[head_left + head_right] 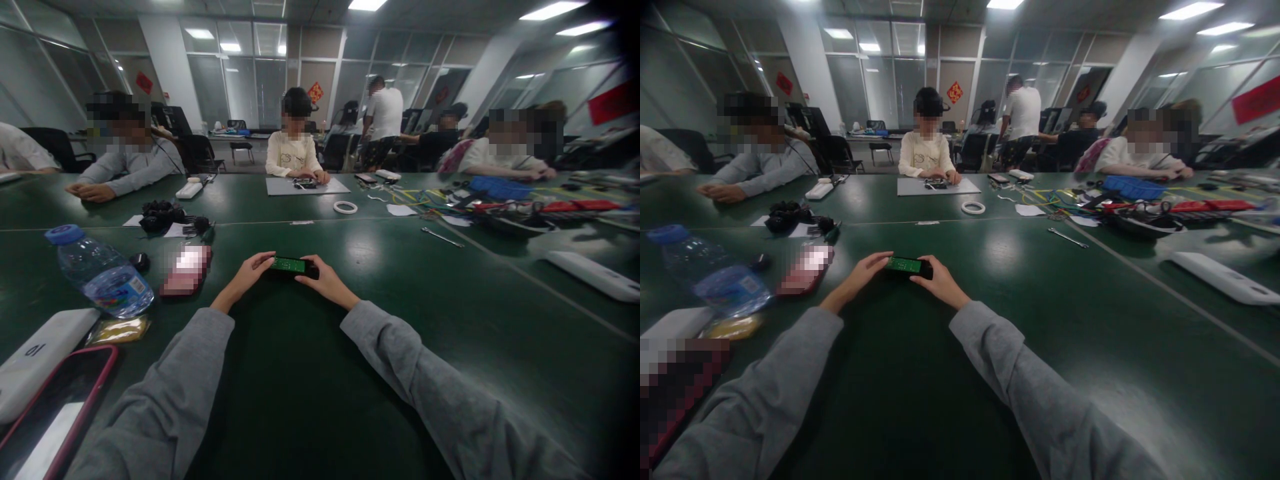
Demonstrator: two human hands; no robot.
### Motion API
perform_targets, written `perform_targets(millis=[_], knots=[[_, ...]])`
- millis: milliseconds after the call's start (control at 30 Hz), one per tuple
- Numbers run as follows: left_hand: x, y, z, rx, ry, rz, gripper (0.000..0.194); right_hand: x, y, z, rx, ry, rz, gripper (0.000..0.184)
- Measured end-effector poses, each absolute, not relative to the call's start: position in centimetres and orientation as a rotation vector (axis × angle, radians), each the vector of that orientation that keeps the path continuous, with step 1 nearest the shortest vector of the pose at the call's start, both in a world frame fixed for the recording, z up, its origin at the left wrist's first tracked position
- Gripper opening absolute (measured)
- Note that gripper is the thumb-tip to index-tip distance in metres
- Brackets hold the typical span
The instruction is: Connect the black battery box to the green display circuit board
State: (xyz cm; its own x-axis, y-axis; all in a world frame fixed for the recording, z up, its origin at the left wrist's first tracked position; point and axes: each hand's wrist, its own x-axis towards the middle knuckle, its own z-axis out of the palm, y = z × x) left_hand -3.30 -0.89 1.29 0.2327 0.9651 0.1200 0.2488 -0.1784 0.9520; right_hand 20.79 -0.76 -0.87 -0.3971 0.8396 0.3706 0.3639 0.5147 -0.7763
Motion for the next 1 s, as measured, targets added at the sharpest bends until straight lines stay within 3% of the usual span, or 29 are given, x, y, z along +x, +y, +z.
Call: perform_targets(millis=[333, 667, 900, 1000], knots=[[-3.4, -0.2, 0.2, 1.629, 1.107, 1.021, 0.044, 20.6, -1.0, -0.7, -1.008, -1.999, 0.735, 0.044], [-3.9, 0.1, -0.2, 1.641, 1.036, 1.070, 0.050, 20.4, -1.6, -0.2, -0.957, -2.142, 0.392, 0.048], [-3.9, -0.2, 0.0, 1.649, 1.001, 1.077, 0.050, 20.2, -2.1, 0.1, -0.979, -2.207, 0.456, 0.063], [-3.8, -0.3, -0.1, 1.695, 1.035, 1.081, 0.049, 20.0, -2.2, 0.1, -0.995, -2.205, 0.469, 0.060]])
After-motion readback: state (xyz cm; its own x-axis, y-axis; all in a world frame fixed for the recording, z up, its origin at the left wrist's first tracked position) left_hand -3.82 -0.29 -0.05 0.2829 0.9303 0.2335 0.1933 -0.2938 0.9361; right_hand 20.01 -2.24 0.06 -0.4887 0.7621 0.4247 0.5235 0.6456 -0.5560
